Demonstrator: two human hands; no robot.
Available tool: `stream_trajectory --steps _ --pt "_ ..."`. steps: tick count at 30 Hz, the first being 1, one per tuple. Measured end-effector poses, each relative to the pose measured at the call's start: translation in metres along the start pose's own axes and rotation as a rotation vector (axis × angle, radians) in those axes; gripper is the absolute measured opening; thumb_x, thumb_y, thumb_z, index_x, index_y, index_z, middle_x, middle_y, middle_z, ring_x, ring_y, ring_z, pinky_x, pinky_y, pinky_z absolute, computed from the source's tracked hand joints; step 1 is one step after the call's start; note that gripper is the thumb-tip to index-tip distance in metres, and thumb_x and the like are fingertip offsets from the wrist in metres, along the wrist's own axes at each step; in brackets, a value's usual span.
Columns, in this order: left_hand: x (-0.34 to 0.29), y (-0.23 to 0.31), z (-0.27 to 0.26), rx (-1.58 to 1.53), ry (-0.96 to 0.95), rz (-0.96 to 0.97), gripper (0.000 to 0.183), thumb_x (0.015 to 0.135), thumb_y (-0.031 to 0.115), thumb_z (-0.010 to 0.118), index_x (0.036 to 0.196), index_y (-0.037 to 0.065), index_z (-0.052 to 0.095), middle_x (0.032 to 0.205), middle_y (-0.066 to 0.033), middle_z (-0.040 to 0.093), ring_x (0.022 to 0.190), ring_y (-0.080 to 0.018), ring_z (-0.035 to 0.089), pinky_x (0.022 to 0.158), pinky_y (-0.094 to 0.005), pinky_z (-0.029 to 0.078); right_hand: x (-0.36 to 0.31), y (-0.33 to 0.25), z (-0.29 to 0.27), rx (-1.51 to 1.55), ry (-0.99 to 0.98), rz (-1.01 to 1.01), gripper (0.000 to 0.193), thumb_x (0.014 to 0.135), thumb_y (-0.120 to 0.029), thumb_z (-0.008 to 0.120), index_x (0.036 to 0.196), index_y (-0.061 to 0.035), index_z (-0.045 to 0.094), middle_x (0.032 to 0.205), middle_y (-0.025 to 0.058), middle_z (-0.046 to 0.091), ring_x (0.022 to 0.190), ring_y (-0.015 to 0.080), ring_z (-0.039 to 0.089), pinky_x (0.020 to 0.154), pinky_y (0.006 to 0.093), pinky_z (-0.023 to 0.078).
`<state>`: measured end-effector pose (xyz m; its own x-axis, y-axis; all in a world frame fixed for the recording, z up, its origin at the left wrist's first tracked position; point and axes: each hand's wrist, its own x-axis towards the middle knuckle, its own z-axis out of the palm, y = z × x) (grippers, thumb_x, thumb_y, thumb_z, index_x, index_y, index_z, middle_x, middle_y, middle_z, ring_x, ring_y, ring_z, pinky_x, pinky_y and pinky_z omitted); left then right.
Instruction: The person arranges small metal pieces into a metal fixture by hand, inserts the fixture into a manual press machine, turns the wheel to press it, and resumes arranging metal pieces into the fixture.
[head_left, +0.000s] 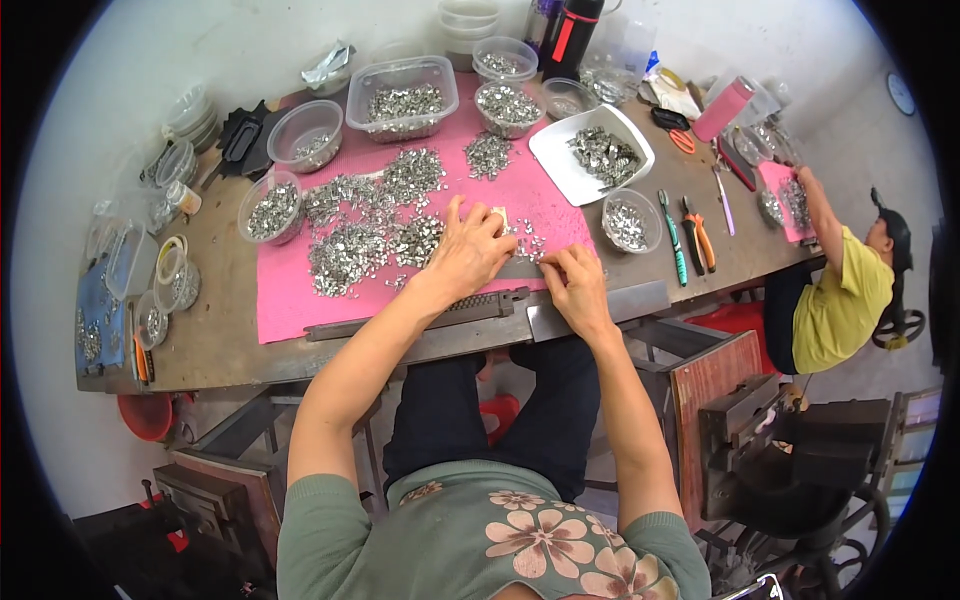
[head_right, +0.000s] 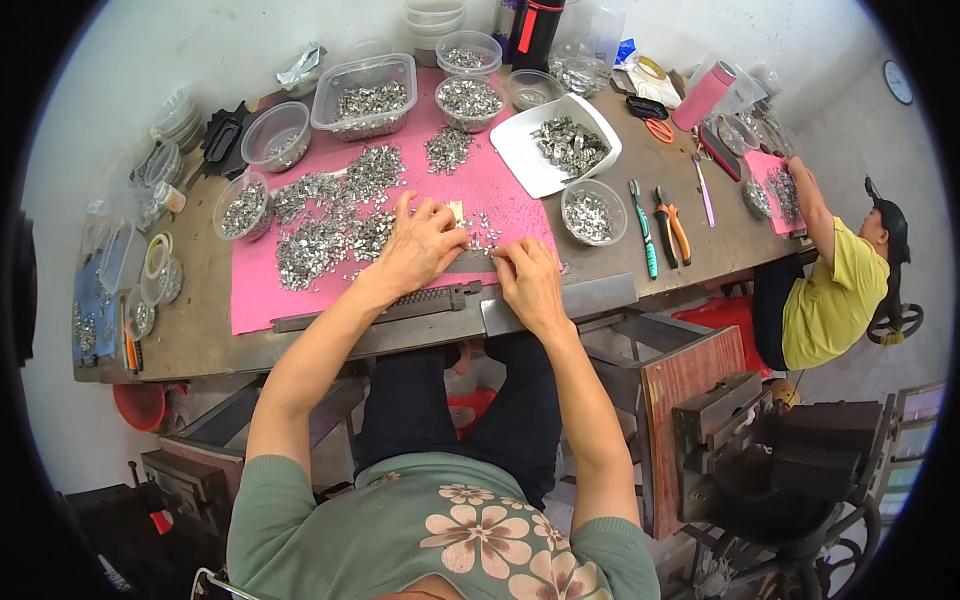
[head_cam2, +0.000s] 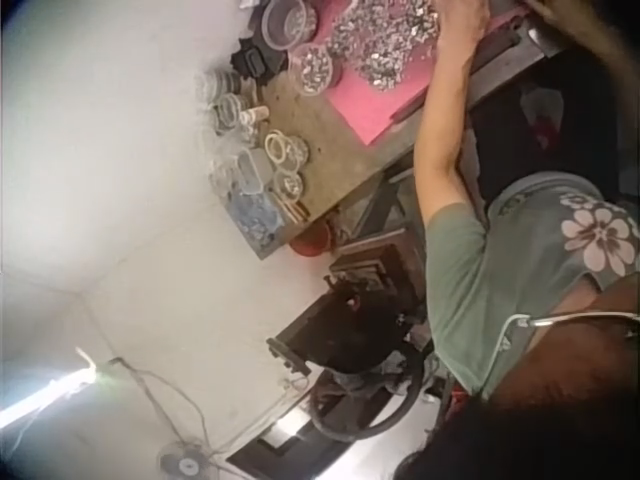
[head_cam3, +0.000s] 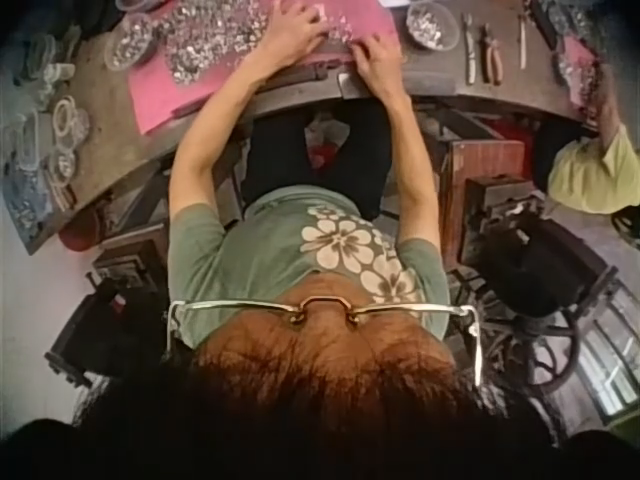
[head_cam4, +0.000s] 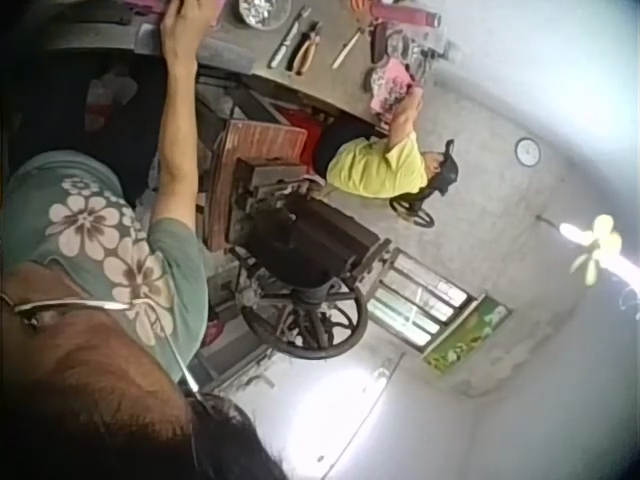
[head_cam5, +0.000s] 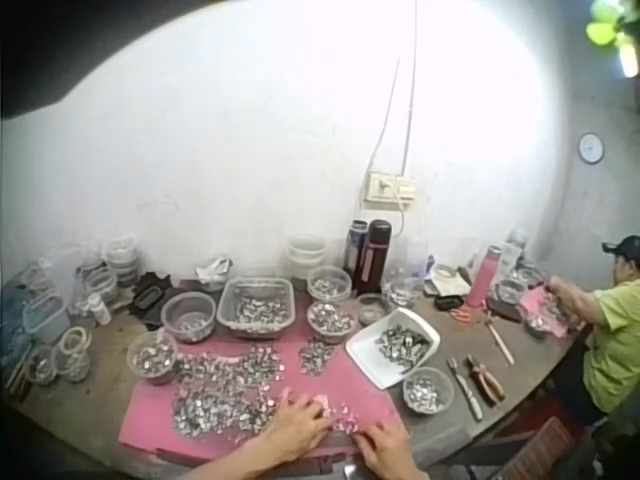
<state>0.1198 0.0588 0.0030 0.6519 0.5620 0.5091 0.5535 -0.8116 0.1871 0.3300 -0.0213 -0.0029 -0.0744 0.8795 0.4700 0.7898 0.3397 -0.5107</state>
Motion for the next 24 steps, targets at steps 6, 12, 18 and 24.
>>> stream_trajectory --steps 6,12,18,24 --pt "-0.006 0.004 -0.003 -0.004 0.035 -0.01 0.012 0.086 0.016 0.073 0.096 0.012 0.069 0.098 -0.004 0.062 0.106 -0.0264 0.058 0.11 -0.0599 0.029 0.003 -0.001 0.01 -0.144 0.031 0.049 0.01 0.082 -0.01 0.076 0.091 -0.0079 0.072 0.087 0.0088 0.061 0.089 0.0308 0.061 0.081 0.0435 0.045" --pt "-0.054 0.026 -0.04 -0.101 0.186 -0.15 0.007 0.088 0.012 0.07 0.092 0.01 0.065 0.093 -0.0033 0.062 0.099 -0.0237 0.057 0.102 -0.0488 0.033 -0.003 0.01 -0.002 0.085 -0.011 0.097 0.008 0.083 -0.009 0.075 0.089 -0.0066 0.071 0.083 0.0098 0.062 0.084 0.0306 0.061 0.079 0.043 0.046" --pt "-0.085 0.045 -0.047 -0.235 0.212 -0.334 0.006 0.088 0.009 0.067 0.093 0.009 0.065 0.091 -0.0042 0.064 0.097 -0.0246 0.059 0.103 -0.0477 0.034 -0.005 0.005 0.005 -0.018 0.047 0.049 0.007 0.083 -0.008 0.075 0.089 -0.007 0.071 0.085 0.0087 0.062 0.085 0.0298 0.061 0.079 0.0434 0.045" --pt "-0.085 0.048 -0.039 -0.215 0.242 -0.309 0.006 0.087 0.01 0.069 0.092 0.009 0.066 0.09 -0.0027 0.064 0.095 -0.0233 0.059 0.103 -0.0474 0.035 -0.001 0.002 0.013 -0.213 0.093 -0.008 0.009 0.082 -0.007 0.073 0.088 -0.0062 0.066 0.086 0.0085 0.06 0.085 0.0302 0.06 0.08 0.0443 0.043"
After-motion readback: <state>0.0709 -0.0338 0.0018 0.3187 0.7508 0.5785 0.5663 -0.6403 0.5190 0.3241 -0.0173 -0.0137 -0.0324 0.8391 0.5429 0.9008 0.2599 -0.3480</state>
